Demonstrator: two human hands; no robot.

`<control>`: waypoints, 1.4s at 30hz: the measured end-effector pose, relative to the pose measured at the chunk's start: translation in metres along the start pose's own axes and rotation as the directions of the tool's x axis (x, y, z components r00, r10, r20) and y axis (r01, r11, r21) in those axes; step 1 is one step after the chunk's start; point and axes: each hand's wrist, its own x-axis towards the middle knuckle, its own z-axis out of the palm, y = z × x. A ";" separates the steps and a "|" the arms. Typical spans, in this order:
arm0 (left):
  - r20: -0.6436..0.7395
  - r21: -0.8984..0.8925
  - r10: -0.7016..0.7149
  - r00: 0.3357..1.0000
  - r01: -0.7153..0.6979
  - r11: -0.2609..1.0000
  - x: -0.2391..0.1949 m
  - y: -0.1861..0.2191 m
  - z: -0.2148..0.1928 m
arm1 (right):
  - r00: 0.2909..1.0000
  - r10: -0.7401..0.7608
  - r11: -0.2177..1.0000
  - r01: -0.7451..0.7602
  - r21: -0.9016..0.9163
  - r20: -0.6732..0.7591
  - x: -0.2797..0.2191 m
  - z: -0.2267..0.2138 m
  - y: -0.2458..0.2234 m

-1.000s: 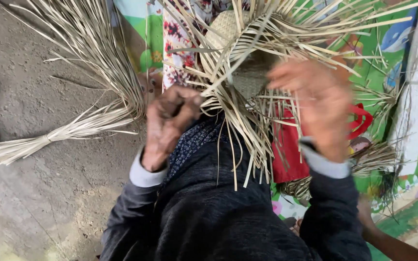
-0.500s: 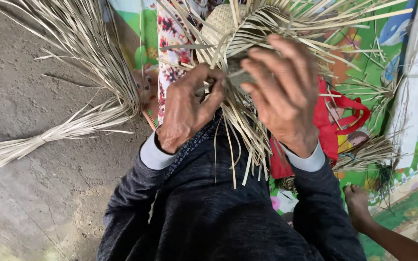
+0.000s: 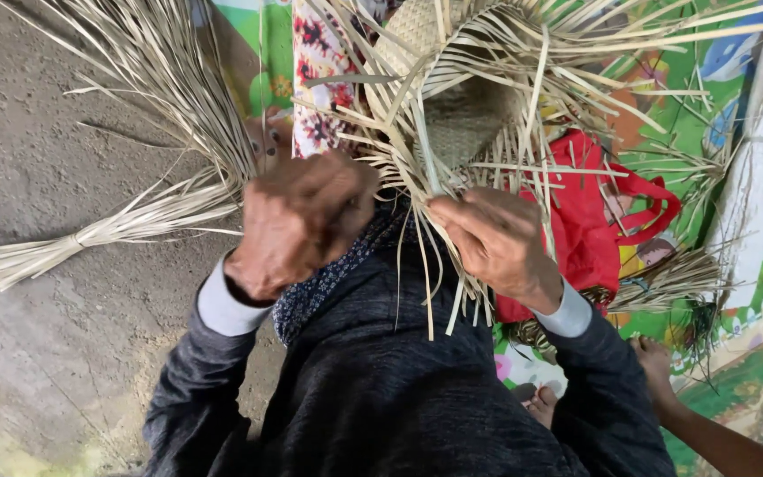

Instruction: Hand-weaving and shaping a hat from natural fibers by tucking and pulling strands into a pattern.

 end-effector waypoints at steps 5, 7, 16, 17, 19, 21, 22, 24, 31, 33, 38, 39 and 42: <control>-0.293 -0.041 -0.184 0.938 0.180 0.983 -0.043 -0.052 -0.025 | 0.999 -0.048 0.996 0.047 -0.071 -0.023 -0.009 -0.020 -0.003; -0.377 -0.064 -0.238 0.895 0.231 0.971 -0.060 -0.074 -0.034 | 0.997 -0.040 0.989 0.030 -0.145 -0.072 -0.022 -0.033 0.022; -0.048 -0.561 -0.590 0.806 0.467 0.683 -0.059 -0.062 0.072 | 0.985 0.127 0.980 -0.143 0.139 0.121 0.041 0.009 0.041; -0.063 -0.501 -0.580 0.812 0.477 0.722 -0.056 -0.060 0.080 | 0.985 0.121 0.985 -0.134 0.105 0.127 0.043 0.017 0.049; -0.019 -0.554 -0.618 0.786 0.506 0.661 -0.047 -0.051 0.084 | 0.987 0.126 0.982 -0.139 0.131 0.097 0.050 0.028 0.052; 0.025 -0.601 -0.648 0.761 0.529 0.599 -0.039 -0.045 0.085 | 0.989 0.130 0.978 -0.139 0.155 0.065 0.054 0.036 0.057; 0.107 -0.639 -0.702 0.704 0.590 0.494 -0.035 -0.044 0.085 | 0.993 0.113 0.987 -0.117 0.112 0.039 0.053 0.040 0.061; 0.192 -0.667 -0.743 0.641 0.641 0.380 -0.030 -0.042 0.092 | 0.995 0.094 0.993 -0.095 0.067 0.018 0.054 0.043 0.063; 0.025 -0.921 -0.794 0.608 0.322 0.218 -0.027 -0.042 0.108 | 0.999 0.004 0.974 -0.011 -0.226 -0.032 0.059 0.048 0.057; 0.066 -0.930 -0.795 0.602 0.327 0.170 -0.026 -0.040 0.106 | 0.999 -0.029 0.953 0.016 -0.303 -0.037 0.060 0.049 0.055; 0.014 -0.937 -0.805 0.593 0.289 0.196 -0.020 -0.031 0.104 | 0.997 -0.082 0.898 0.068 -0.434 -0.014 0.057 0.055 0.054; 0.013 -0.937 -0.807 0.591 0.288 0.196 -0.023 -0.035 0.108 | 0.996 -0.083 0.899 0.070 -0.433 -0.011 0.055 0.056 0.057; -0.052 -0.933 -0.798 0.600 0.256 0.254 -0.030 -0.042 0.112 | 0.995 -0.099 0.851 0.096 -0.516 0.021 0.055 0.059 0.062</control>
